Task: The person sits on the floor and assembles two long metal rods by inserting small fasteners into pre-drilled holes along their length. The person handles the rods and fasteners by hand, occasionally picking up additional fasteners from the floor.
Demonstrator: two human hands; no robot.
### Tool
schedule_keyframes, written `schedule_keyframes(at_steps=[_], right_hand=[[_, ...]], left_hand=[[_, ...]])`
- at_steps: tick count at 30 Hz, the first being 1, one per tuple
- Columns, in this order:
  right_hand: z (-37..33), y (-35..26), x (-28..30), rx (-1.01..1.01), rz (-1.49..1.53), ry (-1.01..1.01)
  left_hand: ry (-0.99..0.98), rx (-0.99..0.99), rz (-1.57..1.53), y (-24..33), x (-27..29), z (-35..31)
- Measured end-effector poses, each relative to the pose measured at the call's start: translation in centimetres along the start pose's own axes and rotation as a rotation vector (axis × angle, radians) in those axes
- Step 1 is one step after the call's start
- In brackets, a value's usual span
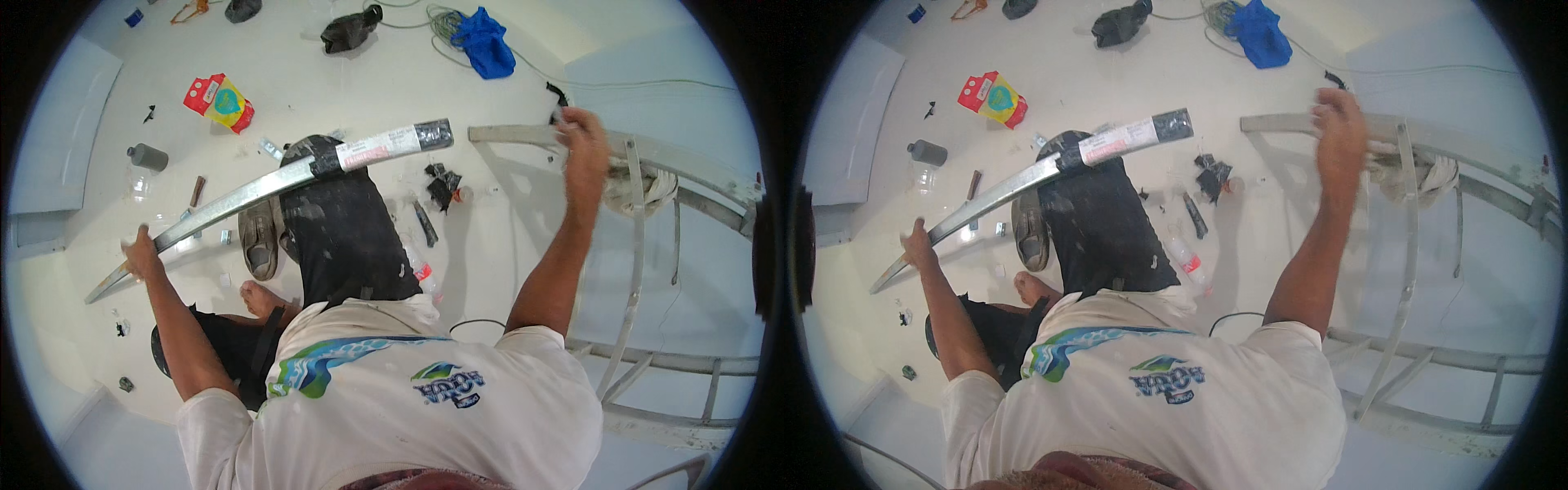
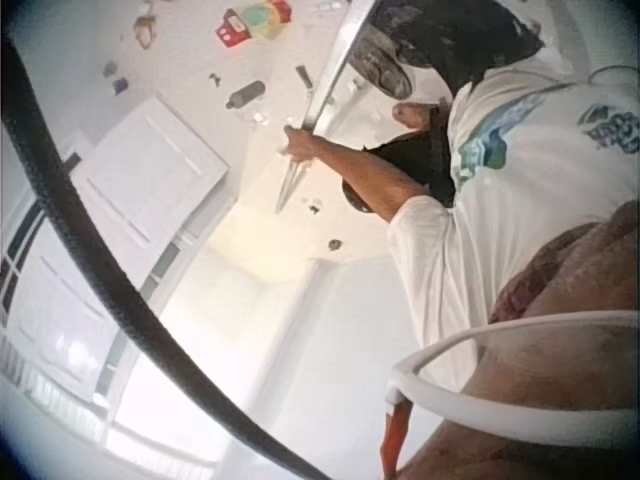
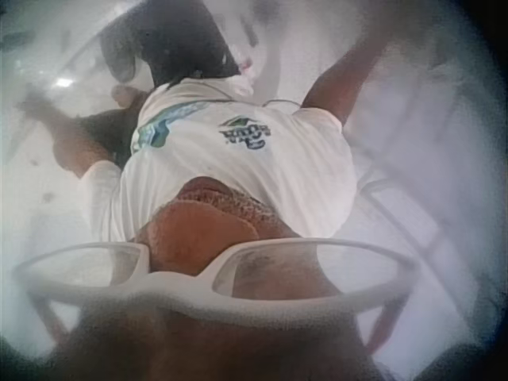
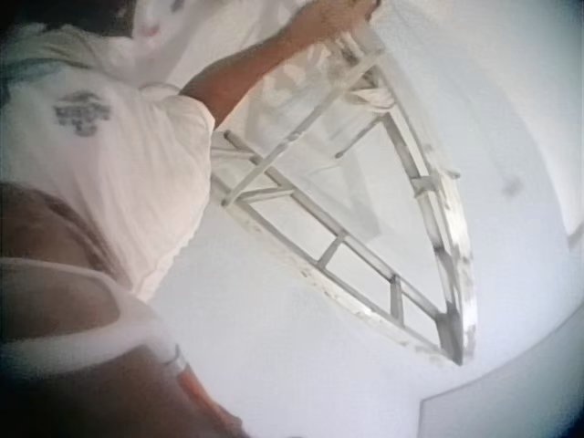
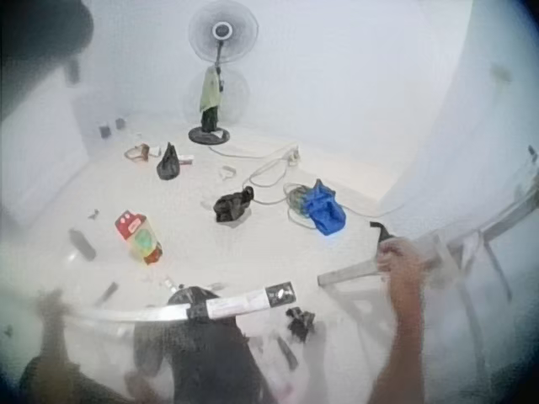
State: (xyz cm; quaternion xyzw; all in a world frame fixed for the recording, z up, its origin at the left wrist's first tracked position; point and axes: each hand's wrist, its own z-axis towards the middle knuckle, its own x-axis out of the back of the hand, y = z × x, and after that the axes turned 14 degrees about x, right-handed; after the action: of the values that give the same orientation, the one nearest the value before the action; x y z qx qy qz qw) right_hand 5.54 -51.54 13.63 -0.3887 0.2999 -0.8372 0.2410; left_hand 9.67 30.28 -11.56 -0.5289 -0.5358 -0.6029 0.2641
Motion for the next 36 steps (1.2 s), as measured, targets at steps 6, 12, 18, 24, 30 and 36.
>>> schedule_keyframes(at_steps=[6, 12, 18, 24, 30, 36], right_hand=[[-19.7, 16.2, -12.2, -0.026, 0.055, -0.667], [-32.7, 16.9, -21.0, -0.347, -0.187, -0.9], [-33.3, 20.0, -20.7, -0.66, -0.072, -0.952], [-30.6, 19.8, -18.4, -0.256, -0.323, -0.986], [-31.2, 22.2, -18.7, -0.388, -0.692, -0.845], [-31.9, 23.8, -19.5, -0.452, -0.643, -1.022]], left_hand=[[-0.52, -1.182, -0.37, 11.2, 4.2, -25.5], [-0.496, -1.356, -0.315, 13.5, 7.0, -36.8], [-0.438, -1.363, -0.495, 12.8, 6.0, -37.5], [-0.433, -1.332, -0.501, 11.1, 6.2, -37.9], [-0.456, -1.328, -0.553, 10.6, 6.4, -38.5], [-0.448, -1.371, -0.533, 10.3, 6.5, -37.7]])
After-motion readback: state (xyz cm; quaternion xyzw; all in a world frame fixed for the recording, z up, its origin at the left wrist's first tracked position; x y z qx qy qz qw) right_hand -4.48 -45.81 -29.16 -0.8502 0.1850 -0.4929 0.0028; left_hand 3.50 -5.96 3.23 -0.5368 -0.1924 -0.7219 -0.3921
